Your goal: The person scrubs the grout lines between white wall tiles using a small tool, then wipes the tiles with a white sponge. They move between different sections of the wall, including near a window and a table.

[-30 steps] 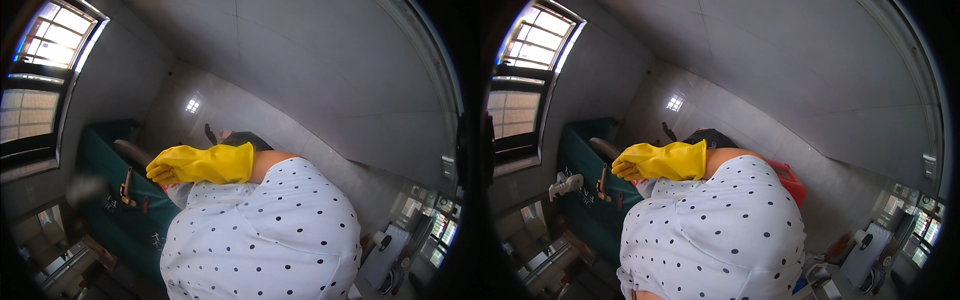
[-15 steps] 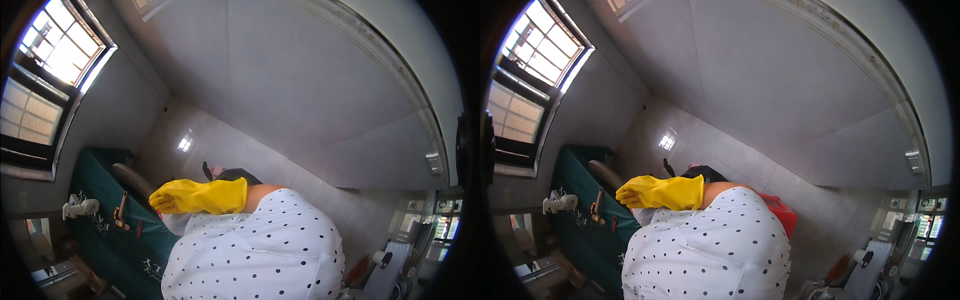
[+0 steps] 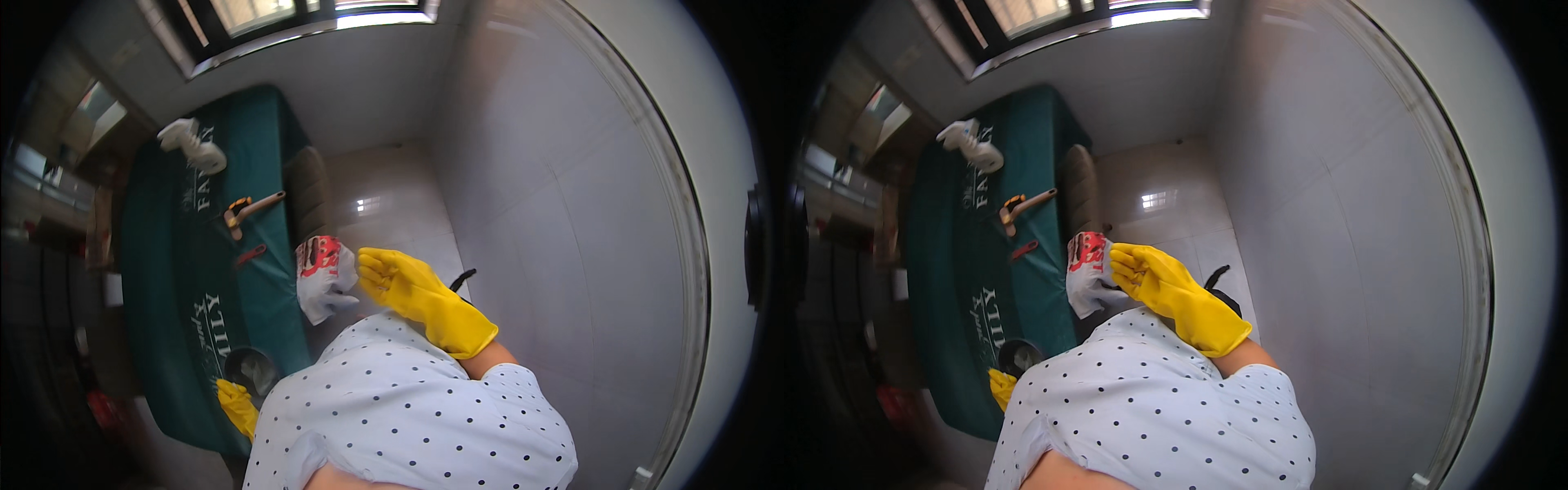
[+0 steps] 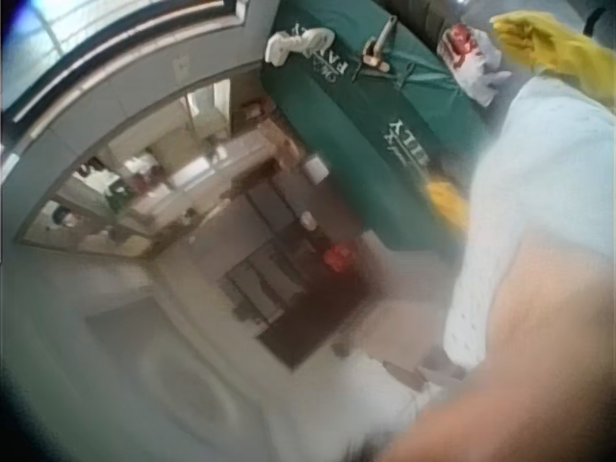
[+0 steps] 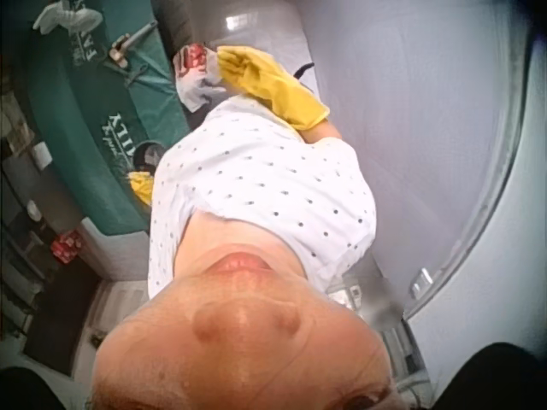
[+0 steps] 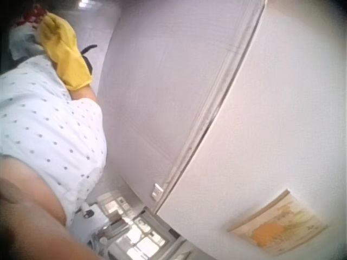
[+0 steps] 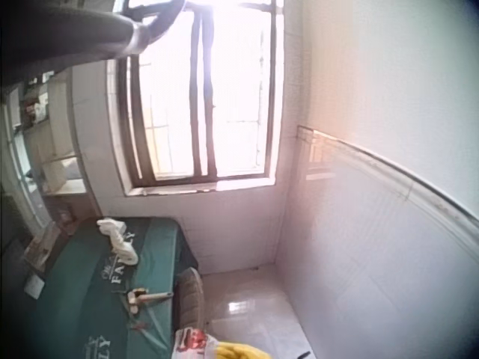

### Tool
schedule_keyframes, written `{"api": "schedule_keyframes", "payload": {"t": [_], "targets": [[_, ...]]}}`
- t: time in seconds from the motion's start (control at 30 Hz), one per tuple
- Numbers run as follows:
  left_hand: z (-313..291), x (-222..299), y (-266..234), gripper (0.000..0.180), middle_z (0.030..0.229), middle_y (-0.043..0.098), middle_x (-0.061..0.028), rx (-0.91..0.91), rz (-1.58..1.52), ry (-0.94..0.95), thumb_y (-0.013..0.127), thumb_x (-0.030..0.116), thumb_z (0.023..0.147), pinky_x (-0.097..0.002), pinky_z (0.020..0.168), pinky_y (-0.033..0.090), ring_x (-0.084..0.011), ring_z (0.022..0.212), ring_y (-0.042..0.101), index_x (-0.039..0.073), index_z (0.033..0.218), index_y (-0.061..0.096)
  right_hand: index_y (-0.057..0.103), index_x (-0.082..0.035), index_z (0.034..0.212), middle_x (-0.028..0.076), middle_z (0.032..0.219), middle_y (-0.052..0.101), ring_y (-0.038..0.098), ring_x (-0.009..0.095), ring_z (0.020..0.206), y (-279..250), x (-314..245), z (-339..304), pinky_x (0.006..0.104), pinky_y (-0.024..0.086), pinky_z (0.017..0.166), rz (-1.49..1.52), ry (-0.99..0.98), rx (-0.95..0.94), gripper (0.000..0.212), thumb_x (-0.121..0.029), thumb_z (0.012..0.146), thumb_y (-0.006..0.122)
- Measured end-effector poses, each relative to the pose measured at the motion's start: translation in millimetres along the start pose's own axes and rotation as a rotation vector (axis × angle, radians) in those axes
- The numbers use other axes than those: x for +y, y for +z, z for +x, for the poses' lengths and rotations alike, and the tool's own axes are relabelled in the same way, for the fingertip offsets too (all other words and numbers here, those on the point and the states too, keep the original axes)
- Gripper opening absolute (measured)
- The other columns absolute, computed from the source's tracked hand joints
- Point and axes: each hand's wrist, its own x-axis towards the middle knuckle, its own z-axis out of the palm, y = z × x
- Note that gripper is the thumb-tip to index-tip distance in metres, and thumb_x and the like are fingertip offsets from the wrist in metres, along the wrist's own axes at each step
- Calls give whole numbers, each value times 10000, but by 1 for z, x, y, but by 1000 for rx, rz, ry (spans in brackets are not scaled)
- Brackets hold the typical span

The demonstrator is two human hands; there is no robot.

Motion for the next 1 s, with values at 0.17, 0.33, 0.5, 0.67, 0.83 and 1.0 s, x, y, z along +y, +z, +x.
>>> {"api": "schedule_keyframes", "payload": {"t": [0.17,0.33,0.5,0.67,0.83,1.0], "targets": [[-54,-29,-33,429,1119,673,-57,166,25,-149,502,429,1012,-223,851,498,-176,978,658,88,1260,583,563,16,1288,135,1196,640,613,235,1087,0,-2,-2,366,456,1032,28,53,79,399,-269,1012,523],[-80,-50,-55,427,1111,675,-56,266,39,-250,500,430,1012,-226,849,501,-177,975,660,87,1251,587,551,39,1295,141,1176,629,609,230,1056,12,-6,-11,371,450,1039,-101,3,144,423,-264,999,548],[-58,-2,-67,441,1119,672,-15,301,96,-334,521,472,993,-194,796,492,-125,948,653,133,1265,592,540,49,1297,148,1159,616,596,219,996,-2,-13,-10,370,460,1024,-148,54,165,418,-244,999,545],[-2,36,-49,489,1248,627,-90,100,-666,-164,544,412,996,-232,781,542,-163,962,670,84,1358,513,553,34,1280,165,1180,615,608,243,1070,-14,-39,17,373,463,1039,-147,167,-1,409,-265,1001,548],[68,142,45,601,1486,394,-185,-829,-1671,-214,501,382,1018,-471,936,537,-415,1130,595,77,1494,297,540,2,1298,174,1279,586,613,258,1139,18,-58,38,379,447,1065,-523,14,-115,433,-305,995,569],[87,258,141,566,1443,421,-184,-1130,-1987,-615,574,411,969,-495,1006,486,-383,1210,566,96,1417,430,547,-43,1305,162,1277,594,652,241,1000,58,-109,74,302,521,917,-1135,-214,-42,393,-294,1004,551]]}}
